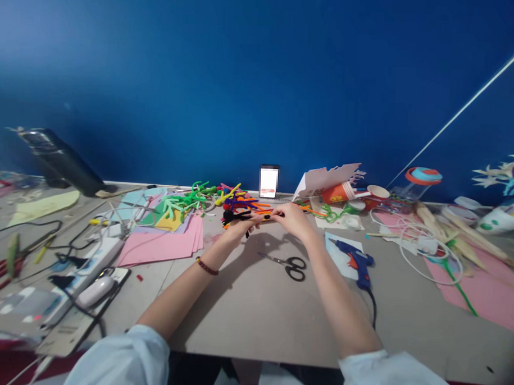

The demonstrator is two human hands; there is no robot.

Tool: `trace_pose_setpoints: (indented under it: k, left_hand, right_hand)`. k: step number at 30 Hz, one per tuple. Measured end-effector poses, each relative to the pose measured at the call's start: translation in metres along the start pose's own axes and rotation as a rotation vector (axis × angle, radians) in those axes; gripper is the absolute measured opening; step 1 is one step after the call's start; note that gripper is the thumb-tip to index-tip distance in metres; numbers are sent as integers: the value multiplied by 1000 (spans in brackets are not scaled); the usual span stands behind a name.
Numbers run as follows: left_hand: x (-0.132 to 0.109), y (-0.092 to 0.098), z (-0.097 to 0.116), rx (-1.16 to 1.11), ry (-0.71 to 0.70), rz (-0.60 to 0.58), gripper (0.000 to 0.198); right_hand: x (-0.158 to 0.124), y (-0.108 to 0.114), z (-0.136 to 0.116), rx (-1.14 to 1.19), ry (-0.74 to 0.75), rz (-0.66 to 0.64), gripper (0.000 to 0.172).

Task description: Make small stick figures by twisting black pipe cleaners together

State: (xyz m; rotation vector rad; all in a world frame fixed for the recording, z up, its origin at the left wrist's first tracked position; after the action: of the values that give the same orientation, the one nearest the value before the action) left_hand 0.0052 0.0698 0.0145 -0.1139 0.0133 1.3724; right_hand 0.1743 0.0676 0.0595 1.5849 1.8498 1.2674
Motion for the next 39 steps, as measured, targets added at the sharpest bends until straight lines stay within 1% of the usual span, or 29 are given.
trace_pose_setpoints:
  k: [3, 5, 8, 11, 14, 17, 20, 21, 24, 26, 29, 31, 33, 36, 39]
  left_hand:
    - [-2, -2, 0, 96, -41, -90, 23]
    - [-3, -3, -1, 159, -65, -120, 24]
    - [-1, 0, -4, 195, -91, -89, 27]
    - [2, 4, -8, 170, -78, -1, 28]
    - [4, 6, -8, 85, -86, 65, 26]
    - [7, 5, -6, -112, -81, 72, 22]
    - [11, 2, -7, -369, 40, 77, 25]
    - [11, 1, -9, -424, 84, 67, 26]
    - [11, -2, -11, -495, 147, -9, 27]
    - [9, -2, -10, -477, 155, -53, 27]
    - [4, -3, -8, -378, 172, -116, 28]
    - [1, -4, -6, -281, 156, -160, 26]
    - [0, -4, -5, -173, 110, -182, 25]
    - [2, -2, -8, -42, 30, -148, 24]
    - [5, 2, -12, -18, -15, -36, 20]
  right_hand:
    - [-1, 6, 0, -47, -34, 27, 15]
    - [-2, 11, -4, -65, -51, 53, 16]
    - [-5, 16, -13, -47, -56, 88, 15]
    - [-6, 14, -20, 43, -22, 78, 15]
    - [-7, 9, -22, 145, 6, 45, 15]
    - [-5, 2, -20, 226, 24, -18, 14]
    - [-3, -5, -14, 238, 44, -48, 14]
    - [-2, -7, -12, 229, 45, -49, 14]
    - [0, -11, -6, 182, 27, -35, 16]
    - [1, -10, -2, 124, -7, -2, 16]
    - [1, -4, 1, 29, -53, 67, 14]
    - [2, 0, 0, -4, -64, 113, 13]
    - [1, 4, -2, -11, -57, 151, 11]
    - [0, 6, -8, 48, -24, 159, 10]
    - [-2, 6, -14, 170, 4, 141, 11]
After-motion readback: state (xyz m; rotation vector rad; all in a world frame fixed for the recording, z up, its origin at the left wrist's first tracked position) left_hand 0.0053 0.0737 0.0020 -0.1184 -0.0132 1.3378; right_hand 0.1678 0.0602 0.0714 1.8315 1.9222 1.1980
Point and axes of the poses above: each hand's wrist, its own x-axis towards the middle knuckle, its own y-axis out of the back of the hand, z = x × y, the point moved 3 cm from there along x, towards the middle knuckle, and after that the axes turned 2 degrees about y, right-handed, at the moved point
